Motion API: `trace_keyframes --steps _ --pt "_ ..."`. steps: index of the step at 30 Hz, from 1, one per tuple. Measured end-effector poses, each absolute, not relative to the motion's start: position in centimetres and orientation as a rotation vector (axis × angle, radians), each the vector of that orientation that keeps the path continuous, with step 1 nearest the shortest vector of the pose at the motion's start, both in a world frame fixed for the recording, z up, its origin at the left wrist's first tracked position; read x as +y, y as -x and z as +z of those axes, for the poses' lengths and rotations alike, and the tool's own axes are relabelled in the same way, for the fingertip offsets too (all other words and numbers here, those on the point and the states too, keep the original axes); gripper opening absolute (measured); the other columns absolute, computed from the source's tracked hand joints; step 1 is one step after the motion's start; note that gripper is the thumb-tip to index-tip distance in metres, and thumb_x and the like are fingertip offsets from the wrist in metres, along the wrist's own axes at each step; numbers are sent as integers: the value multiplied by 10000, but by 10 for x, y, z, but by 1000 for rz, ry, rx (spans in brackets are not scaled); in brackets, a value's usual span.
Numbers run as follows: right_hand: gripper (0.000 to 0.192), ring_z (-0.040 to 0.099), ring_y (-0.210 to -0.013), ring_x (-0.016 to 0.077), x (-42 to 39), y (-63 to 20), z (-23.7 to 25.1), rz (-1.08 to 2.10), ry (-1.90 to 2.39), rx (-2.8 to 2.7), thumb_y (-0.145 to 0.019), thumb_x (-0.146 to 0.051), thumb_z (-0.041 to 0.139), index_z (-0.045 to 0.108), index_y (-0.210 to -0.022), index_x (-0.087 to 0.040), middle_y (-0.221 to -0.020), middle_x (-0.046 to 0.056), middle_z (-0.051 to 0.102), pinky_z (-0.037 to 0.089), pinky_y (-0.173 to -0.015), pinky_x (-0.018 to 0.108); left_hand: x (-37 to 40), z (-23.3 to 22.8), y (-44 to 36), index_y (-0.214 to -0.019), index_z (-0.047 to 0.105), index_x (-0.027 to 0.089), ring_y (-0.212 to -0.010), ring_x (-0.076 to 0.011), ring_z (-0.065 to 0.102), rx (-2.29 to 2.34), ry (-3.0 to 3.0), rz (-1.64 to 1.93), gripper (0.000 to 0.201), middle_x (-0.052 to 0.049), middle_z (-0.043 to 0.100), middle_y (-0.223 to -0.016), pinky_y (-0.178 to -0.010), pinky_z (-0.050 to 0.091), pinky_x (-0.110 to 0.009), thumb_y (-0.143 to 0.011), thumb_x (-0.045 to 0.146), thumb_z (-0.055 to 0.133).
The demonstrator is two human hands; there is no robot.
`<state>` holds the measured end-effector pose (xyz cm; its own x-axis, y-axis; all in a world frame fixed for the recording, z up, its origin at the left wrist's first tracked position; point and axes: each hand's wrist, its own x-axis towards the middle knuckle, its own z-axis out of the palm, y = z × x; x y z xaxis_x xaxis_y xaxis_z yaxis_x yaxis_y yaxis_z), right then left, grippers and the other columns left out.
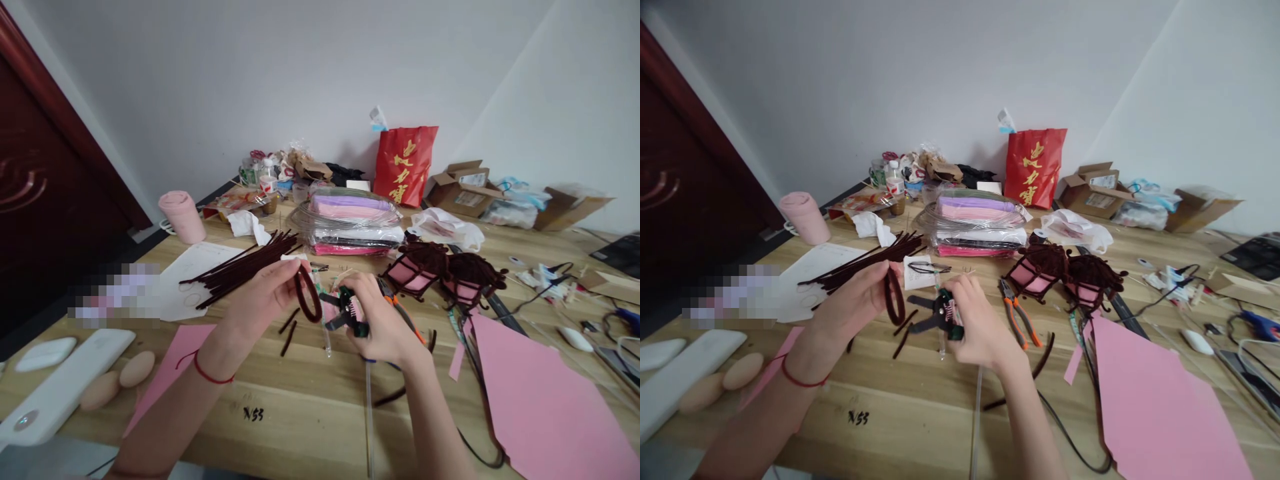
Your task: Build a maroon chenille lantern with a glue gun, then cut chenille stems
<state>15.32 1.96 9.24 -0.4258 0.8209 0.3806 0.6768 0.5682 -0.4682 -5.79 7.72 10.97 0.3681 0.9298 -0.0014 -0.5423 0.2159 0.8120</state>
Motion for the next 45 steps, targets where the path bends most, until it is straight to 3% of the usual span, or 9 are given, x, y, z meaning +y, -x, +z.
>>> trace_keyframes --steps 10,18,24,30,34,45 --pt "686 446 -1105 307 9 -132 96 203 1094 -2277 -549 -75 525 394 -1217 -166 -1166 131 495 391 -1000 492 77 104 51 -738 738 162 -540 -115 577 535 -1008 1019 256 -2 632 -622 -535 517 -237 -721 404 818" --pt "655 442 -1064 314 7 -129 98 154 1114 -2306 -549 -90 543 432 -1191 -155 -1099 126 536 415 -926 496 84 93 44 -711 714 148 -537 -76 543 503 -955 979 359 27 610 -620 -500 478 -178 -594 442 883" --pt "670 426 -1130 322 5 -125 95 149 1160 -2270 -582 -92 560 417 -1232 -162 -1186 132 531 403 -971 513 80 96 45 -743 693 146 -551 -93 585 532 -982 934 322 15 629 -648 -491 475 -182 -699 438 820" --pt "657 431 -1121 323 7 -123 93 76 1149 -2267 -581 -100 552 431 -1226 -140 -1140 135 535 393 -984 508 78 96 43 -741 696 144 -517 -95 565 582 -946 967 337 15 628 -611 -493 477 -197 -648 428 851" --pt "603 462 -1033 310 8 -125 94 60 1162 -2236 -571 -110 558 462 -1166 -143 -1044 119 547 425 -903 479 72 100 42 -732 703 146 -521 -92 562 633 -930 1034 307 10 628 -616 -487 464 -188 -675 418 834" --pt "644 428 -1116 336 3 -117 91 92 1238 -2216 -598 -143 556 428 -1230 -133 -1152 153 522 409 -937 514 55 112 42 -778 738 182 -597 -125 612 695 -920 1084 257 -23 670 -687 -512 486 -201 -719 424 803"
